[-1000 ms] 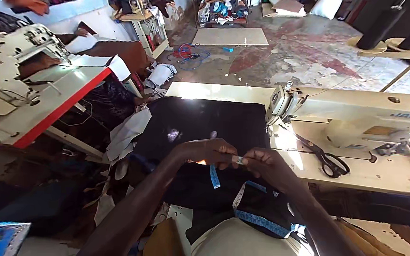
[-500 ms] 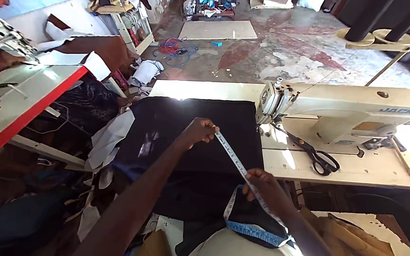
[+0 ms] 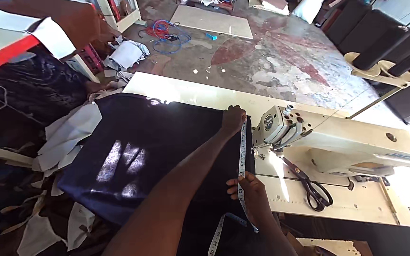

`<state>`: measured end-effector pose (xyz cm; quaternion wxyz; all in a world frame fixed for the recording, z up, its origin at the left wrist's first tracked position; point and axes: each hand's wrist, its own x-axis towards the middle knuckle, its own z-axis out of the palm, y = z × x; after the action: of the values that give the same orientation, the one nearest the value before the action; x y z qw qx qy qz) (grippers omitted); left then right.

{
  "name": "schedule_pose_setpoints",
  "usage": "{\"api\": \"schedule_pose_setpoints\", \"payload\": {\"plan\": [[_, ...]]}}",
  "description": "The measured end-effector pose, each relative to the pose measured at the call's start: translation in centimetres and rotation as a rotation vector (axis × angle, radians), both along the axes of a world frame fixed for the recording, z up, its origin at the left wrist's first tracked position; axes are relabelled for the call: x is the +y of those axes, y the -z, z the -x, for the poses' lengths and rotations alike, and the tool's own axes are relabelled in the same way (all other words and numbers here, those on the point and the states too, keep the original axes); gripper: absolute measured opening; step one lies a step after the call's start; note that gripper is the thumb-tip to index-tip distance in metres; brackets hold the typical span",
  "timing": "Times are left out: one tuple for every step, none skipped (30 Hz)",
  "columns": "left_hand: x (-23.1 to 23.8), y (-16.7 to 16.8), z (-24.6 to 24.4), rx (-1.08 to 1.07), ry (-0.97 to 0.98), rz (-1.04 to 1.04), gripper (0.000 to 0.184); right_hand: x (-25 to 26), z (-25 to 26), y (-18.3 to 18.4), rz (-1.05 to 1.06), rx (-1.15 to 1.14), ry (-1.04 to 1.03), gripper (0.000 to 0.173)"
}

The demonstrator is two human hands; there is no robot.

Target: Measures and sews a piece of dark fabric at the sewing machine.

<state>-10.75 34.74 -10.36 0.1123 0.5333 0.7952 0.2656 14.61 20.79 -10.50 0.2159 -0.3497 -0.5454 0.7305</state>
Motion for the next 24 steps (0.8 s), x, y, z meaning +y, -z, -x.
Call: {"api": "schedule_pose_setpoints", "payload": {"plan": [[0.7, 0.4, 0.2, 0.000, -0.003, -0.003, 0.020, 0.3, 0.3, 0.0, 0.015, -0.006, 0.012, 0.027], [1.2, 0.9, 0.3, -0.005, -0.004, -0.003, 0.020, 0.6, 0.6, -0.1, 0.029, -0.019, 0.023, 0.027], [1.6, 1.3, 0.4, -0.012, -0.005, -0.004, 0.021, 0.7, 0.8, -0.2, 0.044, -0.033, 0.033, 0.027], [1.9, 1.9, 0.4, -0.025, -0.005, -0.010, 0.022, 0.7, 0.9, -0.2, 0.059, -0.037, 0.038, 0.028], [2.0, 2.4, 0.5, -0.028, -0.010, -0.021, 0.022, 0.8, 1.0, -0.1, 0.068, -0.038, 0.042, 0.029], [2.1, 2.6, 0.5, -0.025, -0.018, -0.039, 0.022, 1.0, 1.1, 0.0, 0.076, -0.040, 0.045, 0.029], [2.2, 2.9, 0.5, -0.020, -0.023, -0.053, 0.022, 1.0, 1.1, 0.1, 0.080, -0.040, 0.047, 0.028], [2.2, 3.1, 0.5, -0.013, -0.025, -0.059, 0.022, 1.0, 1.1, 0.3, 0.083, -0.041, 0.050, 0.028], [2.2, 3.2, 0.5, -0.011, -0.026, -0.066, 0.022, 1.0, 1.0, 0.4, 0.084, -0.043, 0.055, 0.027], [2.2, 3.2, 0.4, -0.015, -0.027, -0.086, 0.021, 1.0, 0.9, 0.4, 0.083, -0.050, 0.057, 0.027], [2.2, 3.3, 0.4, -0.020, -0.031, -0.110, 0.020, 0.9, 0.8, 0.4, 0.083, -0.064, 0.060, 0.029], [2.2, 3.4, 0.4, -0.014, -0.037, -0.131, 0.020, 0.8, 0.7, 0.3, 0.080, -0.081, 0.064, 0.030], [2.2, 3.5, 0.4, -0.007, -0.040, -0.142, 0.020, 0.8, 0.6, 0.3, 0.068, -0.096, 0.068, 0.034], [2.2, 3.5, 0.4, 0.002, -0.039, -0.142, 0.020, 0.8, 0.4, 0.3, 0.049, -0.104, 0.070, 0.040], [2.1, 3.5, 0.4, 0.011, -0.038, -0.137, 0.019, 0.9, 0.3, 0.3, 0.025, -0.109, 0.065, 0.049], [2.1, 3.6, 0.4, 0.021, -0.039, -0.138, 0.018, 1.0, 0.1, 0.4, -0.003, -0.118, 0.058, 0.058], [2.1, 3.6, 0.4, 0.025, -0.041, -0.137, 0.018, 1.1, 0.0, 0.3, -0.032, -0.137, 0.047, 0.062], [2.1, 3.5, 0.3, 0.024, -0.045, -0.133, 0.018, 1.2, -0.1, 0.3, -0.049, -0.158, 0.037, 0.063], [2.1, 3.5, 0.3, 0.023, -0.050, -0.133, 0.017, 1.4, -0.2, 0.3, -0.050, -0.178, 0.030, 0.060], [2.1, 3.5, 0.2, 0.028, -0.055, -0.141, 0.017, 1.5, -0.3, 0.2, -0.042, -0.196, 0.028, 0.056], [2.1, 3.6, 0.2, 0.033, -0.057, -0.148, 0.016, 1.7, -0.3, 0.2, -0.033, -0.214, 0.027, 0.053], [2.1, 3.6, 0.2, 0.041, -0.058, -0.153, 0.016, 1.9, -0.4, 0.2, -0.021, -0.226, 0.026, 0.052], [2.1, 3.5, 0.1, 0.047, -0.057, -0.150, 0.015, 2.0, -0.4, 0.2, -0.006, -0.237, 0.031, 0.051], [2.1, 3.3, 0.1, 0.040, -0.050, -0.125, 0.015, 2.1, -0.3, 0.1, 0.007, -0.247, 0.033, 0.051]]}}
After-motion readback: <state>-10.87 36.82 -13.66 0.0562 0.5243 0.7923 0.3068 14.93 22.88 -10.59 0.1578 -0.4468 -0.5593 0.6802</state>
